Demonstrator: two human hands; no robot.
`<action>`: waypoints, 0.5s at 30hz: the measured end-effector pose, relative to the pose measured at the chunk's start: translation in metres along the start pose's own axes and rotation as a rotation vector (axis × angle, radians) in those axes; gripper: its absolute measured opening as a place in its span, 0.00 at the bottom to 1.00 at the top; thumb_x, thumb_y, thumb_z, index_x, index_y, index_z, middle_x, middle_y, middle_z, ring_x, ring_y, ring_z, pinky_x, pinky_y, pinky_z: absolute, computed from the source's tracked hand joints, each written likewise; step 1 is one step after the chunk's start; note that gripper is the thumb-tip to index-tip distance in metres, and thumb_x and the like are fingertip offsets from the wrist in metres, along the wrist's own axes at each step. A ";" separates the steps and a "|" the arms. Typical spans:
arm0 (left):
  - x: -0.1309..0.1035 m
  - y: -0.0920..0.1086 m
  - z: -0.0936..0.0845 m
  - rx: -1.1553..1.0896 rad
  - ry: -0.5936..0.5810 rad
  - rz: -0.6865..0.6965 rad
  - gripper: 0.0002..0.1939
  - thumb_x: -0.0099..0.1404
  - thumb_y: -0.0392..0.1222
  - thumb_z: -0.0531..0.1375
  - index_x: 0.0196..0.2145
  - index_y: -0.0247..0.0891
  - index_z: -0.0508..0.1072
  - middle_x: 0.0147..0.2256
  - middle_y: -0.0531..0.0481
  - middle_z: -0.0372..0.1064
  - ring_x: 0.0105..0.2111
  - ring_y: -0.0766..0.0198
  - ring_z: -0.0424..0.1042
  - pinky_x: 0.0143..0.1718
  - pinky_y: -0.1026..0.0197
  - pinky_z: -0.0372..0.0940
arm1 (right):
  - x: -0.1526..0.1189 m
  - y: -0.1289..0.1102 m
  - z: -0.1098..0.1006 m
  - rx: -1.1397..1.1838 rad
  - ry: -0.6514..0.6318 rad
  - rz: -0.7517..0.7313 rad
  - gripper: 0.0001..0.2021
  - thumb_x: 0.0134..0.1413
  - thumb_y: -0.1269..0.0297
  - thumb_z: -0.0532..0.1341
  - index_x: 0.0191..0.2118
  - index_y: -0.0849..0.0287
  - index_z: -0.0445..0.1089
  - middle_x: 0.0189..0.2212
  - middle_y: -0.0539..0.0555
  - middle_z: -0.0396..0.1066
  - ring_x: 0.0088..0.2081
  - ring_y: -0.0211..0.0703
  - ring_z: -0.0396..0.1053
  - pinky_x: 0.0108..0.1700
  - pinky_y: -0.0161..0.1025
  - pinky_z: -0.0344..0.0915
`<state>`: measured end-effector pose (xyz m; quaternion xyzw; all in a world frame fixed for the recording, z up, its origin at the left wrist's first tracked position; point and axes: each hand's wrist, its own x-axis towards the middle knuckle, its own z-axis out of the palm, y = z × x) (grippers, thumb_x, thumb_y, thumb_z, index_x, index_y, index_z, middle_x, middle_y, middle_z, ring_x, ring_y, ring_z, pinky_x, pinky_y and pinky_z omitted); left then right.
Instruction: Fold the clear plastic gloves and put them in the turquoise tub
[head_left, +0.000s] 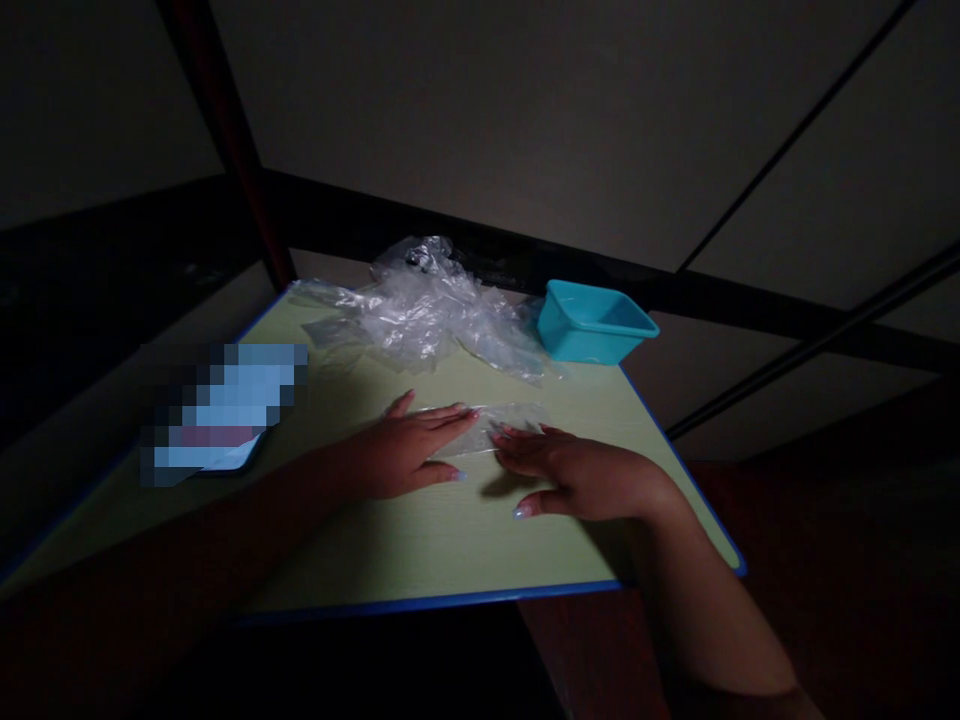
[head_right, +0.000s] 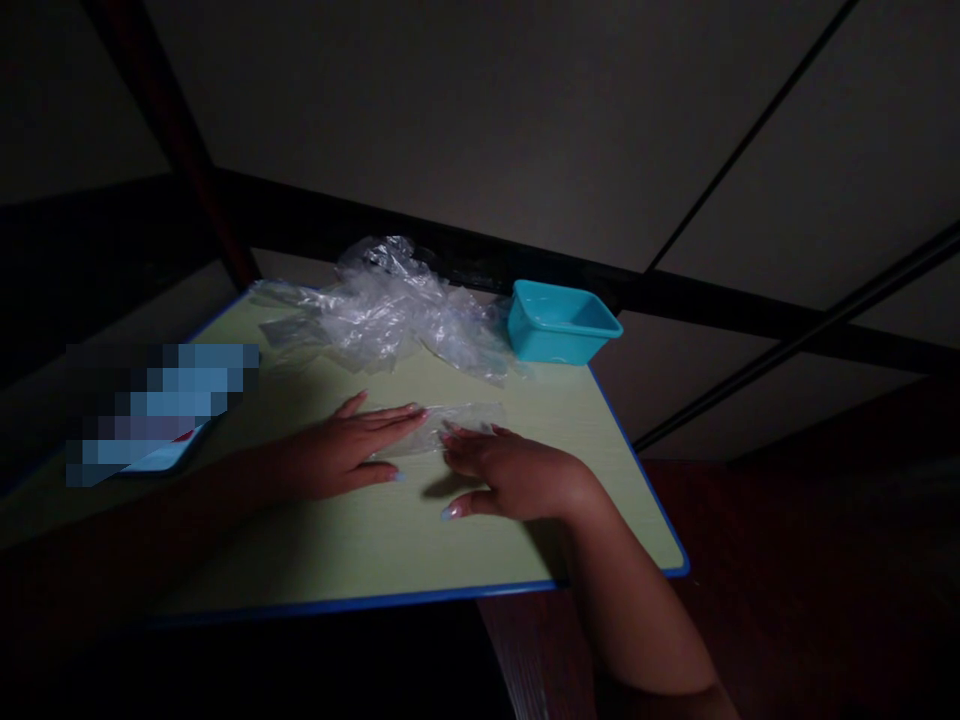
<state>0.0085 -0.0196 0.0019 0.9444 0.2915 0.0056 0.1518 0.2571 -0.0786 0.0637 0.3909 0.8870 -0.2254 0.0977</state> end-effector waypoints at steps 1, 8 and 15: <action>0.000 0.000 0.000 0.001 0.005 0.003 0.34 0.69 0.54 0.49 0.67 0.44 0.39 0.66 0.42 0.40 0.65 0.53 0.44 0.61 0.37 0.31 | 0.001 0.000 0.000 -0.002 -0.004 0.009 0.31 0.59 0.48 0.56 0.63 0.61 0.56 0.65 0.61 0.46 0.66 0.51 0.41 0.66 0.53 0.41; 0.000 -0.002 0.003 0.012 0.034 0.003 0.34 0.69 0.54 0.49 0.67 0.46 0.39 0.66 0.42 0.42 0.65 0.53 0.45 0.61 0.39 0.30 | 0.003 0.002 0.002 0.018 0.027 -0.013 0.31 0.59 0.48 0.55 0.63 0.60 0.57 0.65 0.61 0.45 0.66 0.51 0.41 0.65 0.54 0.41; 0.000 -0.001 0.003 -0.001 0.019 -0.017 0.32 0.69 0.52 0.49 0.66 0.44 0.43 0.66 0.41 0.42 0.65 0.53 0.45 0.61 0.37 0.31 | 0.012 0.000 0.006 0.013 0.000 -0.010 0.34 0.60 0.46 0.52 0.65 0.64 0.51 0.66 0.61 0.38 0.67 0.50 0.36 0.66 0.53 0.38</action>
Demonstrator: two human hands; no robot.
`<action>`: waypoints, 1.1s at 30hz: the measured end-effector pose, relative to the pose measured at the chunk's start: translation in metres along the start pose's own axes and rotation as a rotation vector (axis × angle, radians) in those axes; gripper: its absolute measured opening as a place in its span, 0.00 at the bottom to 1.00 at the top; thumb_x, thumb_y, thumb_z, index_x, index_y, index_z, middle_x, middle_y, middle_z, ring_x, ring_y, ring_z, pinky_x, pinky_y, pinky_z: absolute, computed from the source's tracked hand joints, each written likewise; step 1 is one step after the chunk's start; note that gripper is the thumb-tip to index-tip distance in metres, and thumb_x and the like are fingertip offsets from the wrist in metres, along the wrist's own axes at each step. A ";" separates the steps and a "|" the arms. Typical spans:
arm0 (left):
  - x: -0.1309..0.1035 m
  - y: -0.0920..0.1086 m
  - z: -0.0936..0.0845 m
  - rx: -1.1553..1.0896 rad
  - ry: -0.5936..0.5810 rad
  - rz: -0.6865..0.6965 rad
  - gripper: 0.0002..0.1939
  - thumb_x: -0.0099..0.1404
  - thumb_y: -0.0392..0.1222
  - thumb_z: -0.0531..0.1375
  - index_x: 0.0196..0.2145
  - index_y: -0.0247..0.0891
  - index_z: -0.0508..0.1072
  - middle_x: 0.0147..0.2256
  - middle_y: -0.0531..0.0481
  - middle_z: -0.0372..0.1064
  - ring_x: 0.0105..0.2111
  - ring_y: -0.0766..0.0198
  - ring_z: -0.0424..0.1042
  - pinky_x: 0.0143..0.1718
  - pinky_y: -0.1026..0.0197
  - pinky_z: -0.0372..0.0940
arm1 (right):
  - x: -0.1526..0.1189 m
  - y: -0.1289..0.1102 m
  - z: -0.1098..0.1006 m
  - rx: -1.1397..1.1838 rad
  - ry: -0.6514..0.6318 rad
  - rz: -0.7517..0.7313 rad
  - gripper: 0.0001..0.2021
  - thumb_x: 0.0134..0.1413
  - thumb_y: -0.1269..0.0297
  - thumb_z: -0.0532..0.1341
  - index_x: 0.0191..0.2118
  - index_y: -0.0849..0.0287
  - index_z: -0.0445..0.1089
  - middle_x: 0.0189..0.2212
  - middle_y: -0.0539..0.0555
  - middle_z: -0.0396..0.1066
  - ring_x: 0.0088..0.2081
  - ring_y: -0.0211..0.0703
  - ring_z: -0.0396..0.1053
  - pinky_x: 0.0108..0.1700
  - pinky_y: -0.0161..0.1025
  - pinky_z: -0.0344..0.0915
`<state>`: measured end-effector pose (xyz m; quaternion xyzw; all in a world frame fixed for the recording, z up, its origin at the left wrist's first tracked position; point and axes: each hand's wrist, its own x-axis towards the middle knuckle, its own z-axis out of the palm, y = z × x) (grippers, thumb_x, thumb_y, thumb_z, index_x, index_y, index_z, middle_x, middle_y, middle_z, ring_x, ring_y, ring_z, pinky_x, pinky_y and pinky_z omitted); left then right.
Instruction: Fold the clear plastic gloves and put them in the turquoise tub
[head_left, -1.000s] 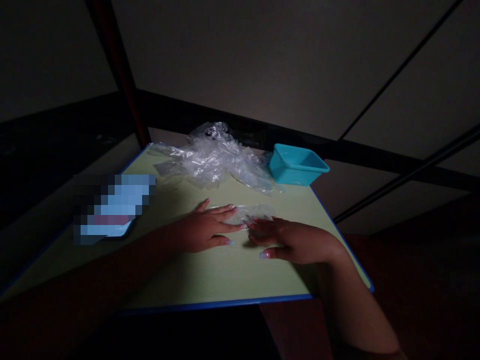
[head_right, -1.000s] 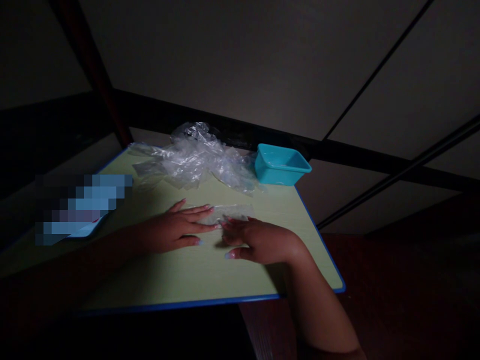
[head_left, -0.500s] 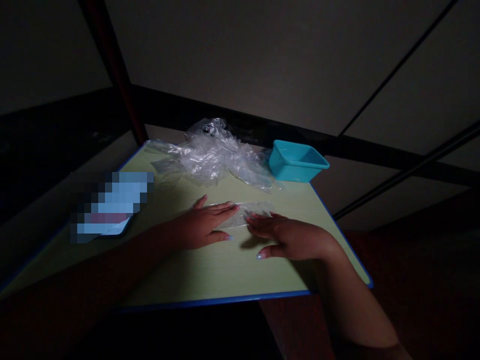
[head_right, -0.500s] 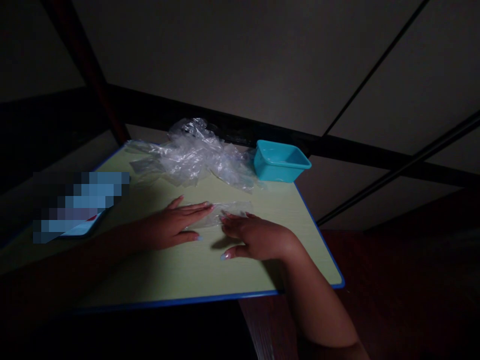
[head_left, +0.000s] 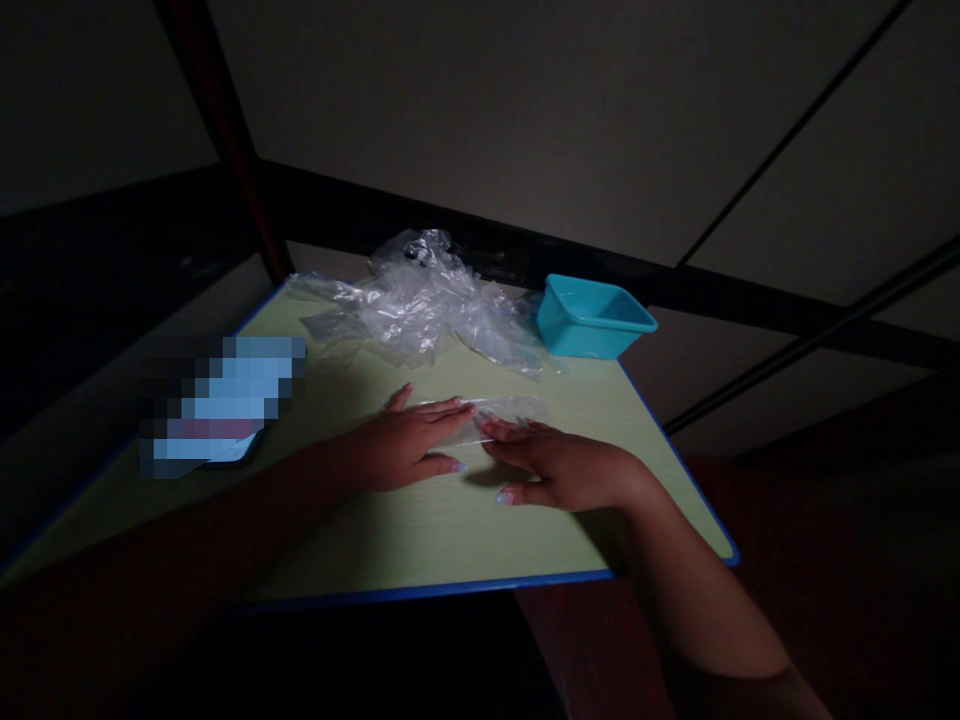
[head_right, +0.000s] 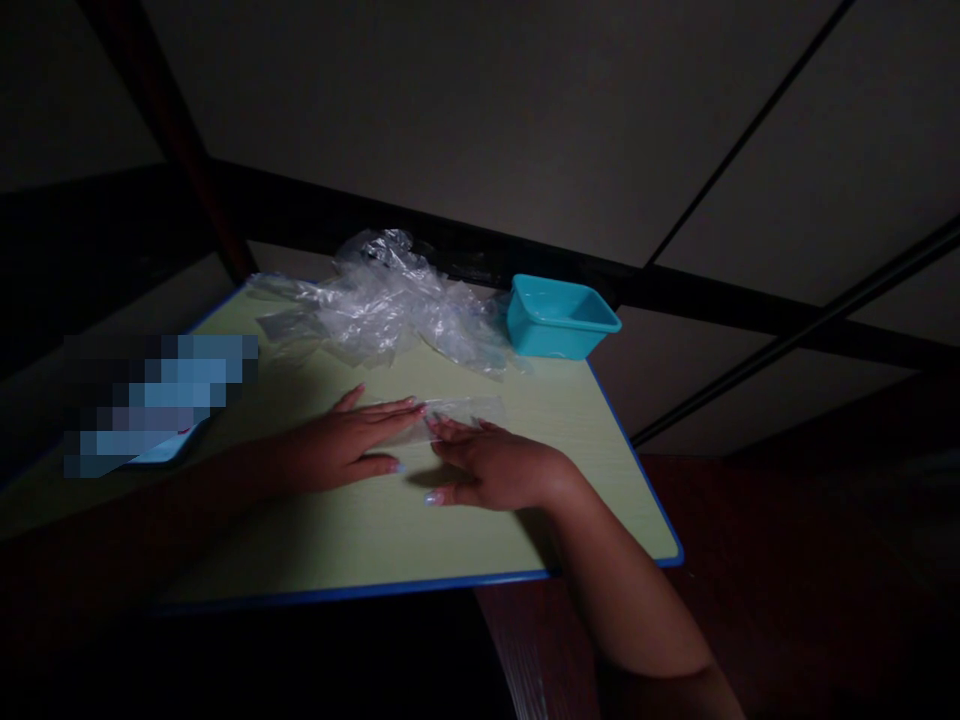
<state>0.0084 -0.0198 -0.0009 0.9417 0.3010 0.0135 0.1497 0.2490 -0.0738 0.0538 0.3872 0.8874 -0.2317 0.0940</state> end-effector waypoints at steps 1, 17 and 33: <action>0.000 0.000 0.000 -0.002 0.000 -0.006 0.32 0.69 0.52 0.49 0.66 0.44 0.44 0.66 0.41 0.42 0.65 0.53 0.45 0.61 0.36 0.31 | 0.001 0.000 0.000 0.005 0.001 0.002 0.34 0.60 0.46 0.52 0.65 0.62 0.51 0.66 0.61 0.39 0.67 0.50 0.36 0.66 0.53 0.37; 0.005 0.006 -0.002 -0.034 0.159 0.013 0.19 0.65 0.42 0.56 0.54 0.40 0.65 0.60 0.42 0.59 0.60 0.56 0.58 0.62 0.41 0.41 | 0.005 0.003 -0.004 0.175 0.040 -0.113 0.30 0.64 0.48 0.46 0.63 0.64 0.56 0.64 0.60 0.50 0.66 0.44 0.45 0.65 0.47 0.42; 0.011 -0.010 0.004 -0.171 0.277 0.010 0.11 0.67 0.37 0.52 0.39 0.40 0.75 0.46 0.49 0.75 0.50 0.60 0.71 0.60 0.46 0.49 | 0.006 0.025 -0.006 0.506 0.322 -0.095 0.22 0.52 0.64 0.65 0.52 0.60 0.63 0.50 0.57 0.69 0.50 0.43 0.68 0.52 0.42 0.63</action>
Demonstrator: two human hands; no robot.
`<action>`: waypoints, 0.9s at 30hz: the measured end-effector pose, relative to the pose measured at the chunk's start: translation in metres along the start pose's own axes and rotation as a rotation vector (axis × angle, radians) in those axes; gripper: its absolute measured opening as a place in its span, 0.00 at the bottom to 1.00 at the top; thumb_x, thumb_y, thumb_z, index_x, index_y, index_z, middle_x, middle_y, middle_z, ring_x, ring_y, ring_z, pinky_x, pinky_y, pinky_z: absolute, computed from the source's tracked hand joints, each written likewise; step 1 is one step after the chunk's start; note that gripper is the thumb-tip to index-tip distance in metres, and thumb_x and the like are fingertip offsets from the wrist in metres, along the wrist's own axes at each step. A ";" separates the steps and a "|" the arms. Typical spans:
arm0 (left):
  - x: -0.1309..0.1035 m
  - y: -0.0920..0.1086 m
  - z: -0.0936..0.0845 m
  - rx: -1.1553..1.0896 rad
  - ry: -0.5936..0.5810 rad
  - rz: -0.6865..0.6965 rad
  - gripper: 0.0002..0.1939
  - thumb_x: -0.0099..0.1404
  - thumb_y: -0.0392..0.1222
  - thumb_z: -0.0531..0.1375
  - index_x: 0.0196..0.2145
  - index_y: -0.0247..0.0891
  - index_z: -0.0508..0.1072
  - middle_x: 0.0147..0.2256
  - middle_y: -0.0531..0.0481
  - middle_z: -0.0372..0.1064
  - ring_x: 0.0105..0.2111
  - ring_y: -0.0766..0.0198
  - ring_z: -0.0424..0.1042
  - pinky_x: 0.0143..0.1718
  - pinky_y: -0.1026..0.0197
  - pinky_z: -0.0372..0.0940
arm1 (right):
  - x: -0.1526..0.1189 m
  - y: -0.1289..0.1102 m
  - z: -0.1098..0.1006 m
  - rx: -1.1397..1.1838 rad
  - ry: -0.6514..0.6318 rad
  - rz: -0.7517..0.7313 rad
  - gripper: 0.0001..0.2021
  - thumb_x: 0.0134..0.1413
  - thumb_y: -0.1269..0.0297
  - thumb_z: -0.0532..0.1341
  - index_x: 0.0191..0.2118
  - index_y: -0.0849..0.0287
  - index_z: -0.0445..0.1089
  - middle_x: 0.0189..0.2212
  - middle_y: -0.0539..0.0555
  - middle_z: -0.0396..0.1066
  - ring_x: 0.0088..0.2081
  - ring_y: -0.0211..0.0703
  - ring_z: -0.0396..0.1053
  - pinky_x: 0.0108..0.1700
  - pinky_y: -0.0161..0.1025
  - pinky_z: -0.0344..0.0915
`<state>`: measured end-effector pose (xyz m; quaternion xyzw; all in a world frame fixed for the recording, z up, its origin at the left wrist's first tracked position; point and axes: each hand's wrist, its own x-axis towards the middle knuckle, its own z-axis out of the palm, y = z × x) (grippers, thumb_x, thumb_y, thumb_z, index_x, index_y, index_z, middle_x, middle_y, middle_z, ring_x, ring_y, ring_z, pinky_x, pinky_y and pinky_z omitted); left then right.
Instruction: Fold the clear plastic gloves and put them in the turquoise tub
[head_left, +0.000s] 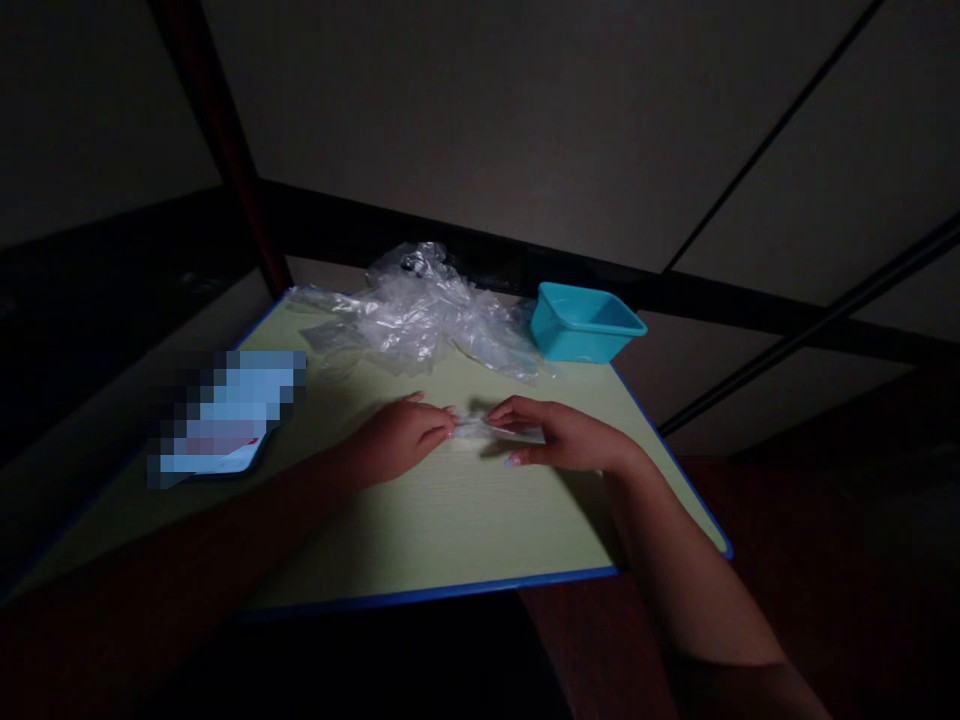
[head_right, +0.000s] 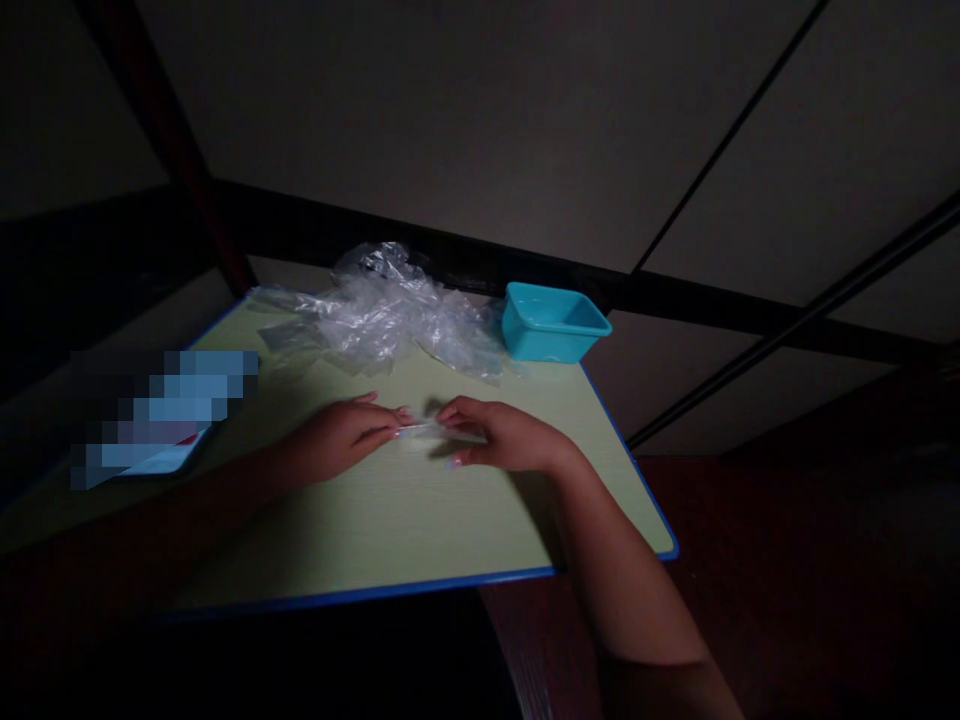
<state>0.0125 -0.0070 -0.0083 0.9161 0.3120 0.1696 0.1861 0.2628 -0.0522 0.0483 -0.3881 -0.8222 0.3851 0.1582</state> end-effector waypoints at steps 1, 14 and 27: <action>0.000 -0.001 0.000 -0.013 0.009 0.000 0.11 0.67 0.38 0.52 0.38 0.40 0.75 0.45 0.49 0.75 0.49 0.60 0.71 0.60 0.47 0.50 | 0.000 0.003 -0.002 -0.043 0.041 0.035 0.21 0.50 0.65 0.65 0.50 0.60 0.64 0.47 0.57 0.70 0.48 0.43 0.69 0.50 0.42 0.64; 0.002 -0.003 -0.001 -0.164 0.124 -0.012 0.10 0.65 0.38 0.55 0.35 0.38 0.77 0.43 0.47 0.76 0.43 0.58 0.74 0.46 0.57 0.64 | -0.003 0.016 -0.018 -0.402 -0.101 0.363 0.06 0.52 0.67 0.61 0.36 0.62 0.70 0.30 0.52 0.70 0.29 0.38 0.63 0.31 0.35 0.57; 0.003 0.001 -0.010 -0.008 0.227 -0.029 0.06 0.60 0.36 0.58 0.28 0.37 0.75 0.30 0.48 0.74 0.35 0.59 0.70 0.40 0.58 0.62 | 0.004 0.020 -0.020 -0.418 -0.049 0.346 0.07 0.56 0.72 0.54 0.31 0.62 0.68 0.24 0.51 0.67 0.27 0.37 0.61 0.30 0.34 0.55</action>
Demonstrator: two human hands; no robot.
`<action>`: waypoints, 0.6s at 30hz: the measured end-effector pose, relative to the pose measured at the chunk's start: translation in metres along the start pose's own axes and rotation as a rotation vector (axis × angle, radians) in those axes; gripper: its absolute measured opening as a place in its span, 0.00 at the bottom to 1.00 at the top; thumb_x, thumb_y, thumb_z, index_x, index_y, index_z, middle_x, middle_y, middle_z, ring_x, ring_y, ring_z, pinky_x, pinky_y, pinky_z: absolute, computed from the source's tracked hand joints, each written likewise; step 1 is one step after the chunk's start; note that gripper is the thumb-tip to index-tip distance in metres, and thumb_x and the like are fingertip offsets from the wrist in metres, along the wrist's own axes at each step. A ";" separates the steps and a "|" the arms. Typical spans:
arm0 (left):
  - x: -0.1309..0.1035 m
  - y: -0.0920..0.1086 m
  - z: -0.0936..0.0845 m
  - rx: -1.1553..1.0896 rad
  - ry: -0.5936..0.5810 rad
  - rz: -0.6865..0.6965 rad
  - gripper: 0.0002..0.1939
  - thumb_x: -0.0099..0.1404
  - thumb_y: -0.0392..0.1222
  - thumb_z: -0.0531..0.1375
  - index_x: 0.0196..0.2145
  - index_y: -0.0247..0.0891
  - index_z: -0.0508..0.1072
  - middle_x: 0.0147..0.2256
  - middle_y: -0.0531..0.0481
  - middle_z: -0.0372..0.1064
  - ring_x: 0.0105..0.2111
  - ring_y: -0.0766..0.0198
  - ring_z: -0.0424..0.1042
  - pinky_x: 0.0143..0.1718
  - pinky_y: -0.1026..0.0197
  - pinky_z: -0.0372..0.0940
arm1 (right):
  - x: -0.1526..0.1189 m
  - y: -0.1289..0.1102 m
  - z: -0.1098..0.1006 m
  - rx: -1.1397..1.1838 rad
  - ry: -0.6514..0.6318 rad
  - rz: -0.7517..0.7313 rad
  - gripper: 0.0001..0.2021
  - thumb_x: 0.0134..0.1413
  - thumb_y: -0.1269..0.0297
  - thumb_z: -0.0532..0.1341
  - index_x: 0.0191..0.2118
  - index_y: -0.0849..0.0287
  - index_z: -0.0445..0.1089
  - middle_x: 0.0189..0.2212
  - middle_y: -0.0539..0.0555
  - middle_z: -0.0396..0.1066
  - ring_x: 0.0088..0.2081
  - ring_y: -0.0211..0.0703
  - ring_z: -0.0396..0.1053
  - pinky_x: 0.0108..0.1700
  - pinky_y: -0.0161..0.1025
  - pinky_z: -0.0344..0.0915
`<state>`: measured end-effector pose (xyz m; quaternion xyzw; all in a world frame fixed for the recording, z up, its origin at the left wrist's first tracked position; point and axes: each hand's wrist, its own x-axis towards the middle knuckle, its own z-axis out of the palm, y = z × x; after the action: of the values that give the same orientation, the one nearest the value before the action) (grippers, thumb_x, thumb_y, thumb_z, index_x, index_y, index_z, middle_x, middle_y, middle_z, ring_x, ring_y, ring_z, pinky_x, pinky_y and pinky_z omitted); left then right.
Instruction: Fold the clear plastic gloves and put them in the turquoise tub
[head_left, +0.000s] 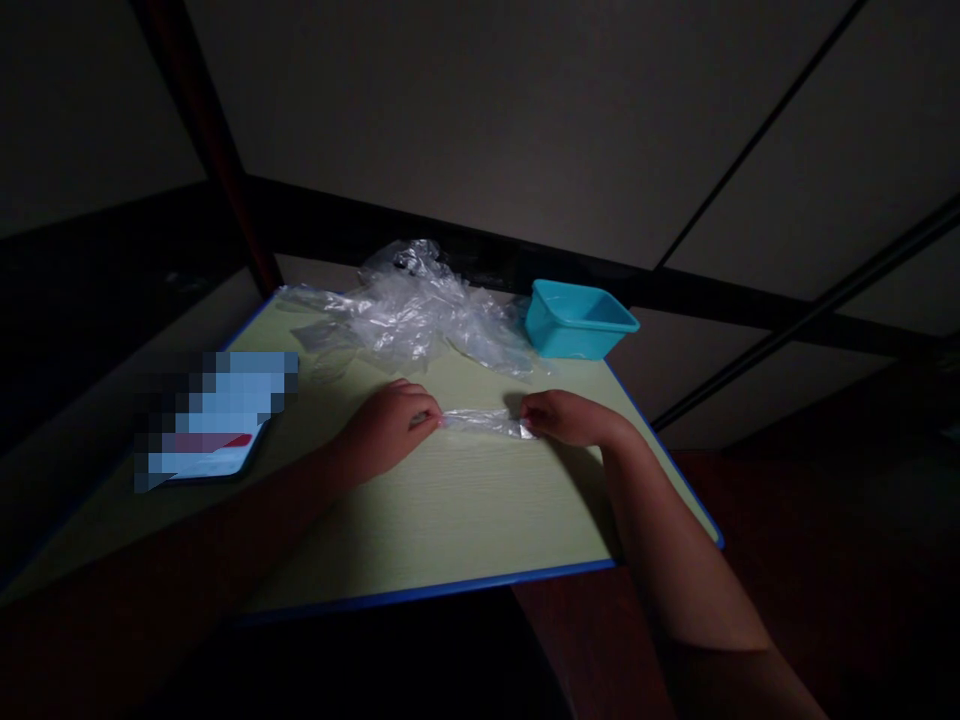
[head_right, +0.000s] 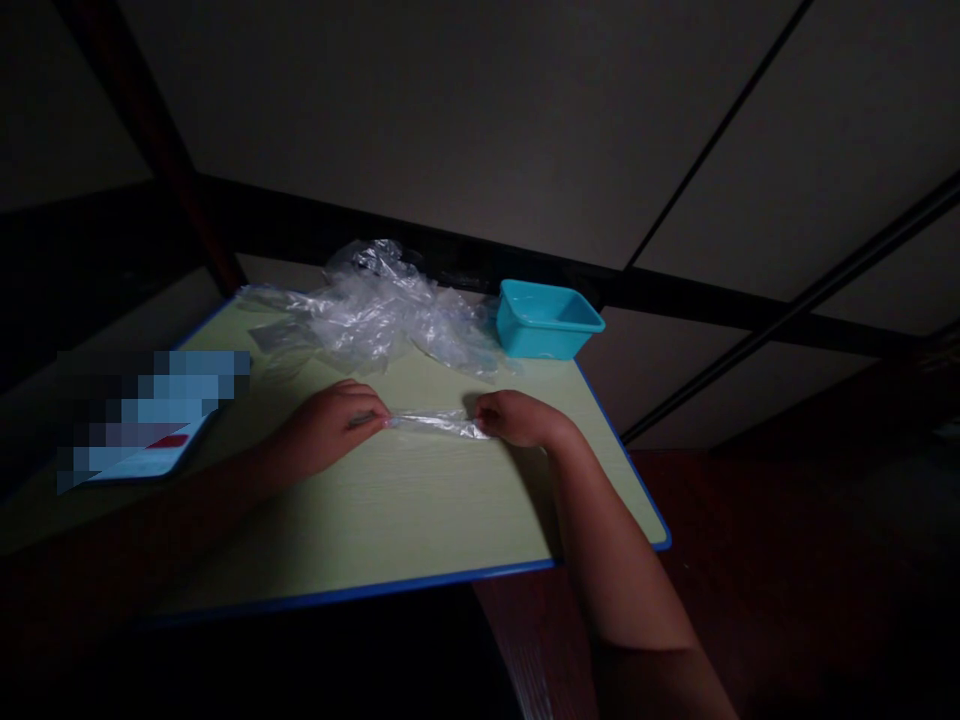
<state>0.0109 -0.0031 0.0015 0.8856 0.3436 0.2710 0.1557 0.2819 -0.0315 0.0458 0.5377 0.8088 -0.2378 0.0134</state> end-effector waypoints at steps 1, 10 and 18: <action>0.000 0.000 -0.001 0.009 -0.013 -0.020 0.07 0.60 0.37 0.58 0.28 0.37 0.75 0.30 0.48 0.73 0.34 0.59 0.70 0.38 0.59 0.61 | 0.000 0.000 0.000 0.003 0.007 -0.004 0.06 0.56 0.72 0.54 0.31 0.62 0.68 0.24 0.51 0.67 0.27 0.36 0.61 0.30 0.34 0.55; 0.000 -0.001 -0.010 -0.026 -0.134 -0.179 0.11 0.60 0.42 0.53 0.28 0.37 0.74 0.25 0.52 0.70 0.27 0.64 0.67 0.29 0.65 0.56 | 0.000 0.006 0.001 0.011 -0.062 0.010 0.07 0.54 0.63 0.61 0.34 0.63 0.69 0.26 0.51 0.67 0.27 0.37 0.61 0.29 0.34 0.54; 0.004 -0.010 -0.028 -0.124 -0.279 -0.227 0.13 0.56 0.47 0.55 0.29 0.37 0.74 0.27 0.52 0.71 0.29 0.63 0.70 0.31 0.65 0.60 | -0.001 0.005 -0.001 0.011 -0.031 -0.013 0.06 0.53 0.73 0.56 0.31 0.63 0.70 0.26 0.51 0.68 0.28 0.37 0.61 0.31 0.35 0.56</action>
<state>-0.0083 0.0090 0.0204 0.8588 0.3992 0.1467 0.2855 0.2865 -0.0301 0.0453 0.5288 0.8106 -0.2506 0.0212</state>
